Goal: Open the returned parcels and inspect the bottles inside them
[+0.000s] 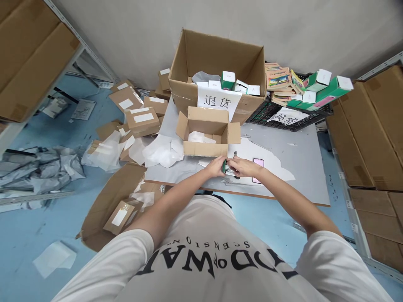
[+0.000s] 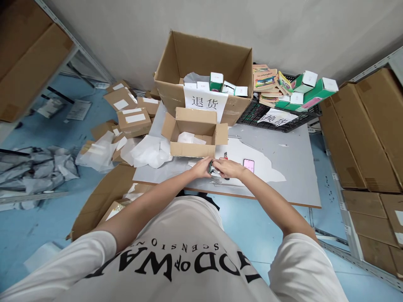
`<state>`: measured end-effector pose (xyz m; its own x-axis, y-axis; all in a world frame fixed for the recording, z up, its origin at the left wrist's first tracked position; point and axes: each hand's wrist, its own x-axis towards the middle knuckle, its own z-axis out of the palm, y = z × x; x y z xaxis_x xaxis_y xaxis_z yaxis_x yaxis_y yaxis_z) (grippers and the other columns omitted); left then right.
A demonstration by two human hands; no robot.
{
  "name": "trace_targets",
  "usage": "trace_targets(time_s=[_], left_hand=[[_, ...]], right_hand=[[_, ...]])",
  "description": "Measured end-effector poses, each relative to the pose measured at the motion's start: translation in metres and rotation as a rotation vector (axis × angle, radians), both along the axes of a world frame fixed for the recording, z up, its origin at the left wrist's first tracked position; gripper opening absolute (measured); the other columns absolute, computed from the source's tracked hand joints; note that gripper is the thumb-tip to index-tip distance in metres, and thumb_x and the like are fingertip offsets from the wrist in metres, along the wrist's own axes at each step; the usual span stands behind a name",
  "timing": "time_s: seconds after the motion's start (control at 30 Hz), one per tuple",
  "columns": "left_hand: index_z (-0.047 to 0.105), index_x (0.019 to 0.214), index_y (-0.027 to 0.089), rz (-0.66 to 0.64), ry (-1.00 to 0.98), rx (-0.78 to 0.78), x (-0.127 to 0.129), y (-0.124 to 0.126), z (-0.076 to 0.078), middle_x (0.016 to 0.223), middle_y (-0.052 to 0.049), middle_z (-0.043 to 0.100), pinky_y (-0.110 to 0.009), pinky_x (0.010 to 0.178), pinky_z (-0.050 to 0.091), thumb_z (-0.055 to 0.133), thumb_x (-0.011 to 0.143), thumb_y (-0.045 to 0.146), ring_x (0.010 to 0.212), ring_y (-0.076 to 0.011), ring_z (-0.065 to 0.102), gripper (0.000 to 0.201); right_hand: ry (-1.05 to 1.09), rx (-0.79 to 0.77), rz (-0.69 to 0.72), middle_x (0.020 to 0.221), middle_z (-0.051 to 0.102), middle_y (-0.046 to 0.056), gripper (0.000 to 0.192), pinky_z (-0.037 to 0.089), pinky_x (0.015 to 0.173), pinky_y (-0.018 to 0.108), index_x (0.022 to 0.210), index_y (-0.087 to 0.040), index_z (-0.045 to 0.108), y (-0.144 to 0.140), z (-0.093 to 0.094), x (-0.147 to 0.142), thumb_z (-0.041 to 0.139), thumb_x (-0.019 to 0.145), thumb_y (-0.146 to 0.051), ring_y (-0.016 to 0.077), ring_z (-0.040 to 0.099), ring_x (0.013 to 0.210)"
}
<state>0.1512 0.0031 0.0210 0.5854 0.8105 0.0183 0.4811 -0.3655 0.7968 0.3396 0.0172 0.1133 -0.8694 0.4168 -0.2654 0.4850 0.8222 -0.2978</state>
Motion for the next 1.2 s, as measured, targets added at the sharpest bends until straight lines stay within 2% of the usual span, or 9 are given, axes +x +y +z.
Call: trace_targets(time_s=[0.23, 0.6, 0.83, 1.0, 1.2], left_hand=[[0.051, 0.109, 0.015, -0.031, 0.109, 0.022, 0.003, 0.000, -0.001, 0.107, -0.011, 0.059, -0.037, 0.084, 0.048, 0.075, 0.055, 0.023, 0.099, -0.0294, 0.059, 0.060], [0.050, 0.112, 0.015, -0.040, 0.091, 0.036, 0.000, 0.000, 0.003, 0.110, -0.011, 0.059, -0.036, 0.086, 0.048, 0.075, 0.057, 0.025, 0.102, -0.0289, 0.058, 0.061], [0.050, 0.115, 0.016, 0.027, 0.082, -0.006, -0.002, -0.001, 0.001, 0.111, -0.011, 0.058, -0.040, 0.089, 0.048, 0.078, 0.055, 0.027, 0.104, -0.0302, 0.058, 0.068], [0.044, 0.123, 0.016, 0.070, 0.031, -0.031, -0.002, -0.008, 0.000, 0.119, -0.012, 0.054, -0.042, 0.091, 0.047, 0.077, 0.057, 0.025, 0.110, -0.0307, 0.055, 0.075], [0.042, 0.127, 0.016, 0.105, -0.006, -0.071, -0.001, -0.014, 0.000, 0.127, -0.014, 0.050, -0.043, 0.094, 0.045, 0.077, 0.057, 0.020, 0.117, -0.0315, 0.052, 0.079]], right_hand=[[0.127, -0.076, -0.036, 0.086, 0.052, 0.004, 0.026, 0.036, 0.071, 0.029, 0.084, -0.021, 0.042, -0.002, -0.004, 0.004, 0.050, 0.067, -0.003, 0.0180, 0.042, 0.076], [0.098, -0.086, -0.075, 0.086, 0.053, 0.004, 0.027, 0.036, 0.070, 0.028, 0.087, -0.021, 0.043, -0.003, 0.018, 0.002, 0.052, 0.067, -0.005, 0.0189, 0.044, 0.078], [0.066, -0.099, -0.088, 0.078, 0.054, 0.002, 0.031, 0.036, 0.067, 0.027, 0.090, -0.021, 0.045, 0.002, 0.056, 0.003, 0.057, 0.066, -0.005, 0.0188, 0.048, 0.077], [0.084, -0.034, -0.132, 0.080, 0.057, 0.003, 0.030, 0.036, 0.067, 0.027, 0.092, -0.020, 0.046, 0.002, 0.085, 0.005, 0.059, 0.067, -0.008, 0.0186, 0.050, 0.076], [0.143, 0.017, -0.205, 0.080, 0.059, 0.003, 0.028, 0.039, 0.069, 0.029, 0.093, -0.022, 0.050, -0.004, 0.141, 0.010, 0.061, 0.069, -0.012, 0.0181, 0.052, 0.073]])
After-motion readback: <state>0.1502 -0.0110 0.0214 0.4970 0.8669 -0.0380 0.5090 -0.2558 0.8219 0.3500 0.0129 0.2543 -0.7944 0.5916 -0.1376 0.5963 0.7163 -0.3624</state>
